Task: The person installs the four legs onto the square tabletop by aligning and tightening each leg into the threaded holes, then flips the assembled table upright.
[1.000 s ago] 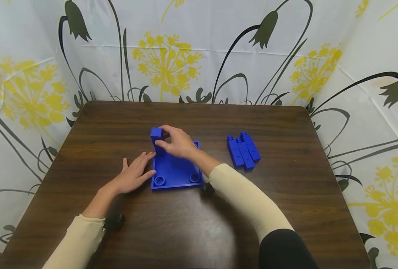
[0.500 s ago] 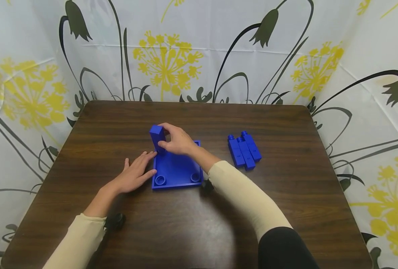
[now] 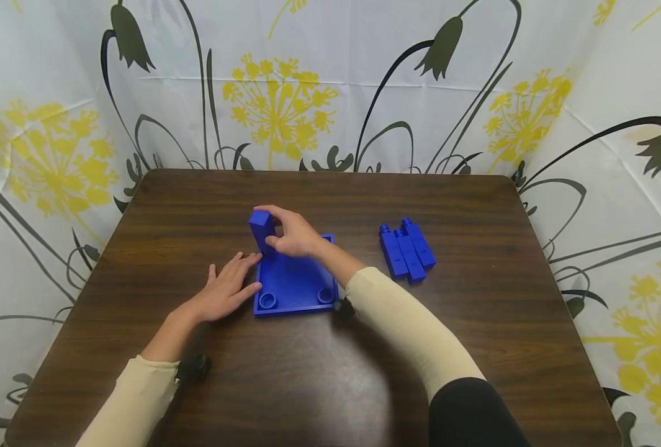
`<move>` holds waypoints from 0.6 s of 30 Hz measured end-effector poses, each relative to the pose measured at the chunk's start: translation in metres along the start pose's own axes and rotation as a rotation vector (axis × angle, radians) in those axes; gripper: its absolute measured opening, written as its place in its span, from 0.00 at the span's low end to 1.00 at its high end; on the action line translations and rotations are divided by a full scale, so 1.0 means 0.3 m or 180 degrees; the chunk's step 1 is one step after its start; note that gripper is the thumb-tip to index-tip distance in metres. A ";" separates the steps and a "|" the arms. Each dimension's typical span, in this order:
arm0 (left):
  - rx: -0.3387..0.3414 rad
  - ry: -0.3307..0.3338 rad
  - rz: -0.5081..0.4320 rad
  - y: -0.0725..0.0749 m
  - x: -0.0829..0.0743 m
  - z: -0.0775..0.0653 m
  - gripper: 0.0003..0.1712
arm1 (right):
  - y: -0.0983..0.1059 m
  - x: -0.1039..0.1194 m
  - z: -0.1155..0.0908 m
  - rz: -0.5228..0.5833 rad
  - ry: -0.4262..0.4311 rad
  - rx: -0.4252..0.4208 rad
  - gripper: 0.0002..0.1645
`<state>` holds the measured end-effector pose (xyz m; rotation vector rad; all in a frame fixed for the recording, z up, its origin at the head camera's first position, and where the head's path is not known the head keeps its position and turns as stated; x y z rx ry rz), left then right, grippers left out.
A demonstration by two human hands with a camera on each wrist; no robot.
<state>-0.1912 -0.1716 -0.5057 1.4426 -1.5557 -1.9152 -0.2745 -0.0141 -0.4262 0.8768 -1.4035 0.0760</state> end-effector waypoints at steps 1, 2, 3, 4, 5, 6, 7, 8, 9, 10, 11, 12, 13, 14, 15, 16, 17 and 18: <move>0.0005 0.0006 0.0006 0.001 -0.001 0.000 0.38 | 0.000 0.000 0.000 -0.0031 -0.0009 -0.0011 0.37; 0.0012 0.0008 0.0017 0.003 -0.002 0.001 0.38 | 0.000 0.000 -0.001 -0.0049 -0.0026 -0.0022 0.37; 0.0019 0.0015 0.0028 0.004 -0.003 0.001 0.38 | 0.001 -0.002 -0.001 -0.0061 -0.0045 -0.0032 0.36; 0.0026 0.0019 0.0038 0.005 -0.004 0.001 0.38 | 0.001 -0.003 0.000 -0.0073 -0.0065 -0.0044 0.35; 0.0030 0.0021 0.0040 0.005 -0.004 0.001 0.38 | 0.002 -0.004 0.000 -0.0074 -0.0085 -0.0053 0.35; 0.0032 0.0022 0.0042 0.005 -0.005 0.001 0.38 | 0.003 -0.005 0.000 -0.0076 -0.0097 -0.0059 0.34; 0.0030 0.0027 0.0033 0.006 -0.005 0.001 0.38 | 0.003 -0.006 0.001 -0.0067 -0.0105 -0.0058 0.34; 0.0027 0.0028 0.0030 0.005 -0.005 0.001 0.38 | 0.002 -0.007 0.002 -0.0060 -0.0107 -0.0058 0.34; 0.0023 0.0031 0.0024 0.005 -0.004 0.001 0.38 | 0.002 -0.008 0.003 -0.0055 -0.0099 -0.0061 0.34; 0.0017 0.0030 0.0018 0.004 -0.004 0.001 0.38 | 0.002 -0.008 0.003 -0.0076 -0.0093 -0.0072 0.34; 0.0014 0.0030 0.0013 0.002 -0.003 0.000 0.38 | 0.002 -0.009 0.004 -0.0108 -0.0077 -0.0083 0.33; 0.0010 0.0033 0.0009 0.002 -0.002 -0.001 0.38 | 0.001 -0.009 0.004 -0.0145 -0.0061 -0.0098 0.33; 0.0003 0.0033 0.0001 0.001 -0.002 -0.002 0.38 | 0.001 -0.010 0.005 -0.0177 -0.0046 -0.0117 0.33; 0.0002 0.0033 0.0000 0.001 -0.002 -0.002 0.38 | 0.001 -0.010 0.005 -0.0215 -0.0031 -0.0139 0.33; 0.0002 0.0031 -0.0003 0.000 -0.002 -0.003 0.38 | 0.001 -0.009 0.005 -0.0253 -0.0019 -0.0165 0.33; 0.0002 0.0029 -0.0008 0.000 -0.003 -0.004 0.38 | 0.001 -0.008 0.005 -0.0291 -0.0008 -0.0192 0.33; 0.0005 0.0029 -0.0015 0.002 -0.004 -0.005 0.38 | 0.001 -0.007 0.005 -0.0315 0.0004 -0.0219 0.33; 0.0007 0.0028 -0.0022 0.003 -0.005 -0.005 0.38 | 0.001 -0.007 0.005 -0.0331 0.0008 -0.0250 0.33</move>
Point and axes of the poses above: each hand's wrist, its own z-axis towards the middle knuckle, its own y-axis out of the back of the hand, x = y × z, the point moved 6 cm from there along z, towards the middle knuckle, and after that the axes turned 11 degrees about -y, right-handed, at the moved point
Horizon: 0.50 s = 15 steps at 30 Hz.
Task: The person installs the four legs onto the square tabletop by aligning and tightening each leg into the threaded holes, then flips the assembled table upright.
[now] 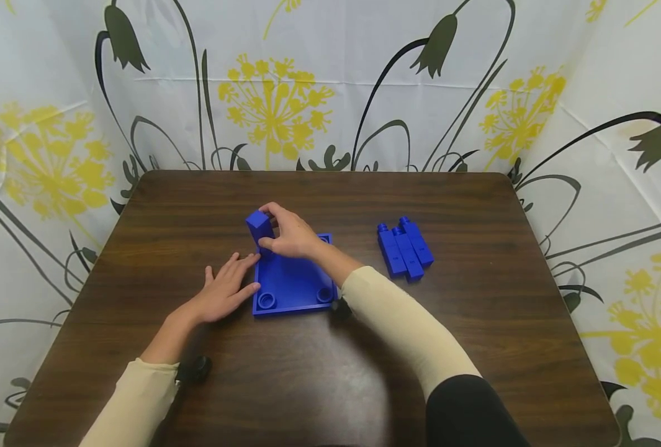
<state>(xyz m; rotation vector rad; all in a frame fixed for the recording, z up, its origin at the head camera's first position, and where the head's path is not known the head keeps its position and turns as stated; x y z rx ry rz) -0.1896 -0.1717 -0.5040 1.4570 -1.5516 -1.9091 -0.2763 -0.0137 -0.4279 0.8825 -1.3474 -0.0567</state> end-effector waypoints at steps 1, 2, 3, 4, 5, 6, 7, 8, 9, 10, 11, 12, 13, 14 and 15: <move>0.0006 0.0001 -0.0004 0.001 -0.001 -0.001 0.38 | -0.001 0.000 0.001 -0.0034 0.0004 -0.0031 0.33; 0.0012 0.0000 -0.0007 0.002 -0.002 -0.001 0.38 | -0.003 -0.001 0.002 -0.0064 0.0008 -0.0059 0.33; 0.0022 0.0002 -0.0007 0.002 -0.002 -0.002 0.38 | -0.004 -0.001 0.002 -0.0105 0.0004 -0.0088 0.33; 0.0023 -0.0001 -0.0012 0.003 -0.003 -0.002 0.38 | -0.005 -0.002 0.003 -0.0146 0.0002 -0.0115 0.33; 0.0029 0.0000 -0.0010 0.003 -0.004 -0.002 0.39 | -0.007 -0.004 0.004 -0.0185 0.0001 -0.0139 0.32; 0.0033 0.0003 -0.0008 0.003 -0.002 -0.002 0.39 | -0.007 -0.004 0.003 -0.0220 0.0000 -0.0161 0.32; 0.0035 0.0007 -0.0005 0.002 -0.001 -0.002 0.39 | -0.007 -0.004 0.003 -0.0256 0.0001 -0.0183 0.32; 0.0034 0.0007 -0.0003 0.002 0.000 -0.002 0.39 | -0.006 -0.004 0.002 -0.0268 0.0004 -0.0203 0.31; 0.0038 0.0010 -0.0008 0.001 0.001 -0.001 0.39 | -0.004 -0.003 0.000 -0.0289 -0.0002 -0.0226 0.30; 0.0033 0.0007 -0.0013 0.002 0.000 -0.001 0.38 | -0.003 -0.003 -0.001 -0.0295 -0.0004 -0.0245 0.30; 0.0040 0.0013 -0.0012 0.001 0.001 0.000 0.38 | -0.002 -0.003 -0.002 -0.0302 -0.0004 -0.0260 0.29; 0.0042 0.0016 -0.0012 0.000 0.002 0.000 0.38 | 0.000 -0.002 -0.004 -0.0310 -0.0005 -0.0276 0.29; 0.0041 0.0016 -0.0013 0.000 0.002 0.001 0.38 | 0.001 -0.002 -0.004 -0.0319 -0.0005 -0.0288 0.29; 0.0040 0.0007 -0.0019 0.000 0.001 0.001 0.38 | 0.001 -0.002 -0.004 -0.0328 -0.0007 -0.0298 0.28; 0.0035 0.0000 -0.0023 0.002 0.000 0.001 0.38 | 0.001 -0.002 -0.004 -0.0344 -0.0010 -0.0303 0.28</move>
Point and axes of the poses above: each hand's wrist, its own z-axis towards the middle knuckle, its own y-axis out of the back of the hand, x = y × z, the point moved 6 cm from there along z, towards the middle knuckle, and after that the axes turned 11 degrees about -y, right-handed, at the moved point
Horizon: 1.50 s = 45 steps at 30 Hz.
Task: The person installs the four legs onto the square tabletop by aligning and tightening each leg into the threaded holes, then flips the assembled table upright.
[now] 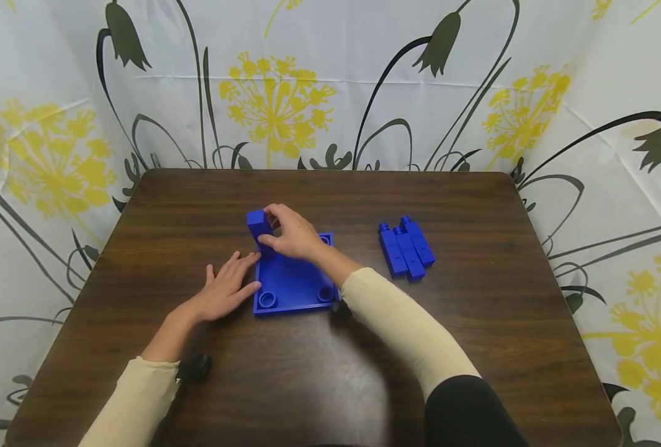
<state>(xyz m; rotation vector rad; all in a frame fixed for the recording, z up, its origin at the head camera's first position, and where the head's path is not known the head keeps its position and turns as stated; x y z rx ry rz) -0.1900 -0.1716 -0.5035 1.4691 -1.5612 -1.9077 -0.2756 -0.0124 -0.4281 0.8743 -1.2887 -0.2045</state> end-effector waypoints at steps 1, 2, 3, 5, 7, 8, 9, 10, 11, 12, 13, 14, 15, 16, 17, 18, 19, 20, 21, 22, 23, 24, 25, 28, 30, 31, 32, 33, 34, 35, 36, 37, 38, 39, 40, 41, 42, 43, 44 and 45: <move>-0.0003 -0.0004 0.0004 0.001 -0.001 0.000 0.39 | 0.000 0.000 0.000 -0.0010 0.0005 -0.0004 0.28; -0.0004 -0.0003 0.0003 0.002 -0.001 0.000 0.39 | 0.000 0.000 0.001 -0.0018 0.0014 -0.0006 0.28; -0.0008 -0.0005 -0.0001 0.003 -0.002 0.000 0.39 | 0.001 0.001 0.001 -0.0022 0.0022 -0.0009 0.28; -0.0017 -0.0013 -0.0010 0.006 -0.004 0.000 0.39 | 0.002 0.001 0.001 -0.0023 0.0036 -0.0008 0.28; -0.0025 -0.0008 -0.0019 0.007 -0.005 -0.001 0.38 | 0.003 0.001 0.000 -0.0021 0.0043 -0.0002 0.28; -0.0033 -0.0008 -0.0025 0.007 -0.005 -0.001 0.38 | 0.003 0.001 0.000 -0.0020 0.0041 0.0003 0.28; -0.0041 -0.0012 -0.0023 0.006 -0.005 -0.001 0.38 | 0.003 0.000 0.000 -0.0022 0.0037 0.0010 0.28; -0.0048 -0.0018 -0.0027 0.006 -0.005 -0.001 0.38 | 0.003 0.000 0.000 -0.0026 0.0029 0.0019 0.28; -0.0055 -0.0021 -0.0028 0.006 -0.005 -0.001 0.38 | 0.003 -0.001 0.000 -0.0028 0.0019 0.0028 0.28; -0.0055 -0.0020 -0.0028 0.006 -0.005 -0.002 0.38 | 0.003 -0.002 0.000 -0.0030 0.0008 0.0038 0.29; -0.0052 -0.0011 -0.0022 0.006 -0.005 -0.002 0.38 | 0.003 -0.003 0.000 -0.0030 -0.0006 0.0049 0.29; -0.0051 -0.0011 -0.0018 0.005 -0.005 -0.002 0.38 | 0.002 -0.004 0.000 -0.0036 -0.0022 0.0059 0.29; -0.0045 -0.0004 -0.0010 0.005 -0.004 -0.001 0.38 | 0.002 -0.005 0.000 -0.0042 -0.0037 0.0067 0.30; -0.0044 0.0001 -0.0010 0.005 -0.004 -0.001 0.38 | 0.001 -0.005 0.000 -0.0049 -0.0056 0.0076 0.30; -0.0049 0.0004 -0.0010 0.005 -0.004 -0.001 0.38 | 0.000 -0.006 0.000 -0.0056 -0.0077 0.0086 0.31; -0.0053 0.0005 -0.0013 0.005 -0.003 -0.001 0.38 | -0.002 -0.008 0.000 -0.0068 -0.0099 0.0099 0.32; -0.0062 0.0000 -0.0020 0.004 -0.002 -0.001 0.38 | -0.005 -0.010 0.001 -0.0090 -0.0121 0.0117 0.33; -0.0066 0.0003 -0.0017 0.001 0.000 -0.001 0.38 | -0.008 -0.012 0.000 -0.0118 -0.0145 0.0135 0.34; -0.0058 0.0011 -0.0011 -0.002 0.003 0.000 0.38 | -0.011 -0.014 0.001 -0.0138 -0.0170 0.0151 0.36; -0.0056 0.0013 -0.0014 -0.005 0.005 0.000 0.39 | -0.014 -0.016 0.000 -0.0155 -0.0196 0.0169 0.37; -0.0053 0.0006 -0.0018 -0.009 0.007 0.001 0.39 | -0.017 -0.019 0.000 -0.0170 -0.0220 0.0183 0.39; -0.0044 0.0005 -0.0017 -0.013 0.009 0.002 0.39 | -0.019 -0.022 0.001 -0.0174 -0.0235 0.0195 0.40; -0.0044 0.0014 -0.0015 -0.017 0.012 0.002 0.39 | -0.021 -0.023 0.001 -0.0174 -0.0242 0.0210 0.41; -0.0076 -0.0002 -0.0040 -0.019 0.011 0.002 0.39 | -0.024 -0.025 0.002 -0.0108 -0.0242 0.0251 0.41; -0.0102 -0.0011 -0.0038 -0.019 0.010 0.001 0.38 | -0.025 -0.025 0.004 -0.0075 -0.0226 0.0276 0.41; -0.0120 -0.0020 -0.0036 -0.017 0.008 0.001 0.38 | -0.025 -0.025 0.004 -0.0069 -0.0228 0.0288 0.41; -0.0138 -0.0046 -0.0051 -0.014 0.006 0.000 0.38 | -0.024 -0.026 0.004 -0.0062 -0.0241 0.0295 0.40; -0.0147 -0.0064 -0.0060 -0.011 0.003 -0.001 0.38 | -0.023 -0.027 0.005 -0.0060 -0.0258 0.0303 0.40; -0.0165 -0.0089 -0.0078 -0.008 0.000 -0.001 0.38 | -0.022 -0.027 0.006 -0.0063 -0.0270 0.0302 0.40; -0.0159 -0.0080 -0.0062 -0.008 0.001 -0.002 0.38 | -0.022 -0.028 0.006 -0.0063 -0.0279 0.0307 0.40; -0.0156 -0.0075 -0.0061 -0.007 0.000 -0.001 0.38 | -0.021 -0.028 0.007 -0.0047 -0.0289 0.0314 0.40; -0.0158 -0.0079 -0.0067 -0.005 -0.001 -0.002 0.38 | -0.022 -0.028 0.008 -0.0031 -0.0298 0.0323 0.40; -0.0161 -0.0085 -0.0084 -0.004 -0.002 -0.001 0.38 | -0.022 -0.029 0.008 -0.0021 -0.0298 0.0326 0.39; -0.0142 -0.0062 -0.0062 -0.005 0.000 0.000 0.38 | -0.022 -0.028 0.009 -0.0014 -0.0291 0.0327 0.39; -0.0138 -0.0056 -0.0051 -0.006 0.001 0.000 0.38 | -0.021 -0.027 0.010 -0.0013 -0.0283 0.0321 0.39; -0.0121 -0.0031 -0.0029 -0.008 0.003 0.001 0.38 | -0.021 -0.027 0.010 -0.0010 -0.0275 0.0315 0.38; -0.0113 -0.0019 -0.0019 -0.008 0.005 0.001 0.38 | -0.021 -0.026 0.011 -0.0007 -0.0269 0.0305 0.38; -0.0109 -0.0015 -0.0010 -0.009 0.006 0.002 0.38 | -0.021 -0.027 0.011 -0.0017 -0.0268 0.0287 0.38; -0.0105 -0.0007 0.0003 -0.010 0.007 0.003 0.38 | -0.020 -0.028 0.012 -0.0024 -0.0268 0.0260 0.38; -0.0093 0.0012 0.0027 -0.012 0.010 0.003 0.39 | -0.019 -0.030 0.012 -0.0030 -0.0278 0.0231 0.37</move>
Point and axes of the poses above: each hand's wrist, its own z-axis towards the middle knuckle, its own y-axis out of the back of the hand, x = y × z, the point moved 6 cm from there along z, towards the middle knuckle, and after that the axes turned 11 degrees about -y, right-handed, at the moved point
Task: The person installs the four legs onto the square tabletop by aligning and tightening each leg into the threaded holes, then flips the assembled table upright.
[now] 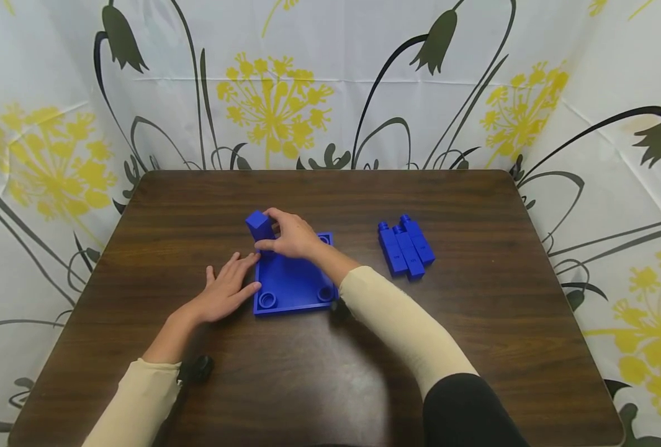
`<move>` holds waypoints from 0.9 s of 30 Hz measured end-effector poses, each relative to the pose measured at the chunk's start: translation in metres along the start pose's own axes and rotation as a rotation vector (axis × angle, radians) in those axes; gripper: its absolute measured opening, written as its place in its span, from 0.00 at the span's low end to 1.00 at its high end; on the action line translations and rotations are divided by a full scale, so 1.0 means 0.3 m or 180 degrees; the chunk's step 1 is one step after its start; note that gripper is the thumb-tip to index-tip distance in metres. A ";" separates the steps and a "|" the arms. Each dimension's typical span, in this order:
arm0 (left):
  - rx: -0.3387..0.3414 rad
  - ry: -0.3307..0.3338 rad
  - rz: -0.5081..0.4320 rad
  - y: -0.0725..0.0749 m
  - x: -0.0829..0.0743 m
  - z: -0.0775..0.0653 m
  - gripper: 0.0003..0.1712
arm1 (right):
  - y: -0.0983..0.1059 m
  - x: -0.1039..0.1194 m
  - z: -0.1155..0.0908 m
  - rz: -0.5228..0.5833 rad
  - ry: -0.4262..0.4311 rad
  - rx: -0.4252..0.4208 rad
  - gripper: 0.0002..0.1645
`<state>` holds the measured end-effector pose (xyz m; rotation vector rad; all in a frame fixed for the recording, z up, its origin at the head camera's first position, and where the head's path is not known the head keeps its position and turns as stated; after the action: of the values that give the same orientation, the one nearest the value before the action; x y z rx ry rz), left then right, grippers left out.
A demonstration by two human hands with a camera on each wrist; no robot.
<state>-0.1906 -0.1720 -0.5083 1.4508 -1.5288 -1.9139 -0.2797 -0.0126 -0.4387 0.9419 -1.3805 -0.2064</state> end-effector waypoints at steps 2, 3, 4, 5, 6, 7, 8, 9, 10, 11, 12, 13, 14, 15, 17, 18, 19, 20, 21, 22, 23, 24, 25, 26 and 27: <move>-0.0012 -0.0007 -0.0015 0.000 0.002 0.000 0.39 | 0.000 -0.003 0.001 -0.0008 -0.0032 -0.0060 0.36; -0.0012 -0.0008 -0.0014 -0.001 0.003 0.000 0.39 | 0.001 -0.005 0.001 -0.0020 -0.0060 -0.0093 0.36; -0.0010 -0.0004 -0.0016 -0.002 0.004 0.000 0.39 | 0.002 -0.007 0.001 -0.0031 -0.0090 -0.0127 0.35; -0.0006 -0.0002 -0.0020 -0.002 0.005 0.000 0.39 | 0.002 -0.008 0.000 -0.0042 -0.0121 -0.0159 0.35; -0.0001 0.0001 -0.0026 -0.003 0.006 0.000 0.38 | 0.003 -0.008 -0.001 -0.0061 -0.0151 -0.0185 0.34; 0.0005 0.0005 -0.0030 -0.003 0.007 0.000 0.38 | 0.004 -0.008 -0.002 -0.0081 -0.0181 -0.0211 0.34; 0.0018 0.0021 -0.0013 -0.004 0.009 0.000 0.39 | 0.005 -0.007 -0.002 -0.0095 -0.0203 -0.0236 0.34; 0.0020 0.0019 -0.0018 -0.005 0.010 0.001 0.39 | 0.005 -0.007 -0.003 -0.0114 -0.0229 -0.0261 0.35; 0.0021 0.0016 -0.0027 -0.005 0.011 0.001 0.38 | 0.006 -0.006 -0.004 -0.0130 -0.0246 -0.0282 0.35; 0.0019 0.0014 -0.0037 -0.005 0.012 0.001 0.38 | 0.006 -0.005 -0.005 -0.0146 -0.0263 -0.0305 0.35; 0.0016 0.0014 -0.0043 -0.006 0.013 0.001 0.38 | 0.006 -0.005 -0.006 -0.0161 -0.0279 -0.0329 0.35; 0.0012 0.0009 -0.0047 -0.006 0.012 0.002 0.38 | 0.006 -0.007 -0.006 -0.0177 -0.0296 -0.0354 0.35; 0.0012 0.0006 -0.0049 -0.006 0.011 0.003 0.38 | 0.007 -0.008 -0.008 -0.0186 -0.0307 -0.0377 0.34; 0.0014 0.0008 -0.0050 -0.005 0.010 0.004 0.38 | 0.008 -0.009 -0.009 -0.0197 -0.0320 -0.0401 0.33; 0.0014 0.0017 -0.0035 -0.003 0.005 0.003 0.38 | 0.010 -0.011 -0.009 -0.0215 -0.0337 -0.0448 0.31; 0.0016 0.0008 -0.0038 0.000 0.003 0.003 0.38 | 0.011 -0.012 -0.009 -0.0222 -0.0340 -0.0464 0.31; 0.0016 0.0002 -0.0041 0.002 -0.001 0.002 0.38 | 0.011 -0.013 -0.010 -0.0235 -0.0340 -0.0477 0.30; 0.0018 0.0002 -0.0040 0.004 -0.004 0.001 0.38 | 0.010 -0.013 -0.010 -0.0240 -0.0337 -0.0481 0.30; 0.0015 -0.0001 -0.0040 0.007 -0.007 0.000 0.38 | 0.010 -0.013 -0.010 -0.0241 -0.0331 -0.0481 0.30; 0.0008 -0.0010 -0.0043 0.009 -0.010 -0.001 0.38 | 0.009 -0.012 -0.010 -0.0247 -0.0321 -0.0479 0.30; -0.0002 -0.0030 -0.0053 0.011 -0.014 -0.002 0.38 | 0.008 -0.012 -0.011 -0.0249 -0.0310 -0.0471 0.29; -0.0011 -0.0047 -0.0061 0.013 -0.017 -0.002 0.38 | 0.006 -0.011 -0.011 -0.0254 -0.0296 -0.0464 0.29; -0.0018 -0.0047 -0.0045 0.013 -0.018 -0.002 0.38 | 0.006 -0.011 -0.011 -0.0258 -0.0285 -0.0458 0.29; -0.0026 -0.0055 -0.0035 0.012 -0.018 -0.002 0.38 | 0.005 -0.011 -0.011 -0.0267 -0.0271 -0.0452 0.28; -0.0035 -0.0062 -0.0031 0.013 -0.020 -0.002 0.38 | 0.005 -0.011 -0.011 -0.0283 -0.0257 -0.0449 0.28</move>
<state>-0.1889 -0.1695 -0.5017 1.4417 -1.5200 -1.9443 -0.2782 -0.0081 -0.4397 0.8855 -1.3799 -0.4078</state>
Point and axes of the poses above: each hand's wrist, its own z-axis towards the middle knuckle, its own y-axis out of the back of the hand, x = y × z, the point moved 6 cm from there along z, towards the middle knuckle, and after that the axes turned 11 degrees about -y, right-handed, at the moved point
